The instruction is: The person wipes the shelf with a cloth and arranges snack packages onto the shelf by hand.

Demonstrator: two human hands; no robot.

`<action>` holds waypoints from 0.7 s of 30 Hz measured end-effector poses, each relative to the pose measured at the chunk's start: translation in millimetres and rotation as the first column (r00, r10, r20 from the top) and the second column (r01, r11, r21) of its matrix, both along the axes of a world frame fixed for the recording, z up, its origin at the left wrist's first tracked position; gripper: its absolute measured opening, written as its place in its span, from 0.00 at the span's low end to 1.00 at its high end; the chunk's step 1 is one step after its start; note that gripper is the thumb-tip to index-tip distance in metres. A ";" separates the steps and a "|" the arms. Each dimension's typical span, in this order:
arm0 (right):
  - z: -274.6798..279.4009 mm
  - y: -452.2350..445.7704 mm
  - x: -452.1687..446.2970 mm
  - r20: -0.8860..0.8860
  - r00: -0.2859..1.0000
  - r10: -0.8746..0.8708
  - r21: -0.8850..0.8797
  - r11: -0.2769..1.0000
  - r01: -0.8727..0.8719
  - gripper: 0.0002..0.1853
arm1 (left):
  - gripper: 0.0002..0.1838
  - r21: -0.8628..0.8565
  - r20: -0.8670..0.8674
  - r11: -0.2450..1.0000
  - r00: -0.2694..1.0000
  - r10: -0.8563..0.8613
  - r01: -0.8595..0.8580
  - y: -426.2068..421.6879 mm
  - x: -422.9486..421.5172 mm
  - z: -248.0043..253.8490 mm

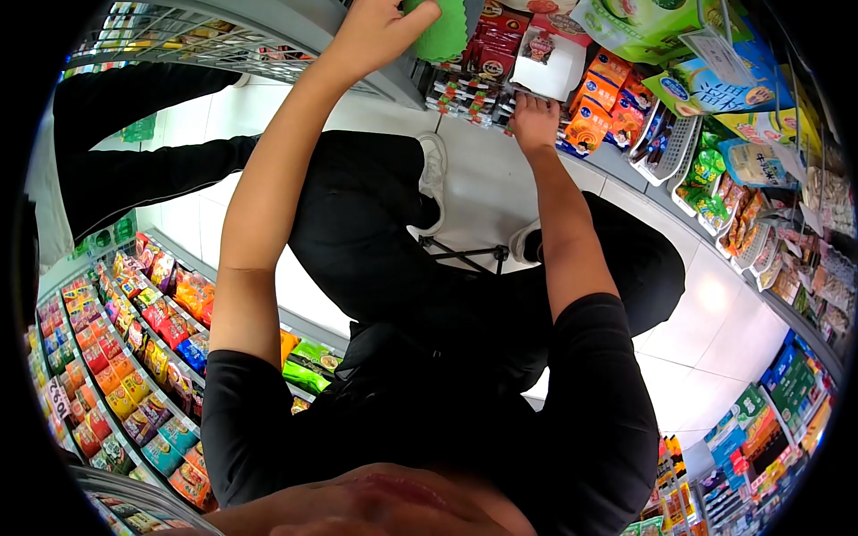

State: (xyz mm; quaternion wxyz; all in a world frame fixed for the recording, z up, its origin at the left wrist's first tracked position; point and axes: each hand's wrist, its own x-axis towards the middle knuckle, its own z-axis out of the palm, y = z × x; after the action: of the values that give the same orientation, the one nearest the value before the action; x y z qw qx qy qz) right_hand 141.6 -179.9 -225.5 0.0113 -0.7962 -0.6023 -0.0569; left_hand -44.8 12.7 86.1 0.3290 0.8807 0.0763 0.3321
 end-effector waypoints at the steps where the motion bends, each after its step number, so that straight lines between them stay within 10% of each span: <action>1: 1.2 -0.1 -0.3 0.002 1.000 0.000 0.000 1.000 0.000 0.31 | 0.22 0.005 0.005 1.000 1.000 -0.006 0.006 0.4 0.1 0.1; 21: 4.5 0.1 2.9 -0.036 0.999 0.007 -0.007 1.000 -0.007 0.34 | 0.22 -0.038 0.005 0.999 1.000 -0.007 0.007 0.4 0.8 -0.1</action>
State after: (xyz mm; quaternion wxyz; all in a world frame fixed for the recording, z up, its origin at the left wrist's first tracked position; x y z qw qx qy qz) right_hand 144.5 -179.8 -220.9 0.0194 -0.7949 -0.6051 -0.0404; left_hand -43.9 13.1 86.0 0.3471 0.8736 0.0788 0.3317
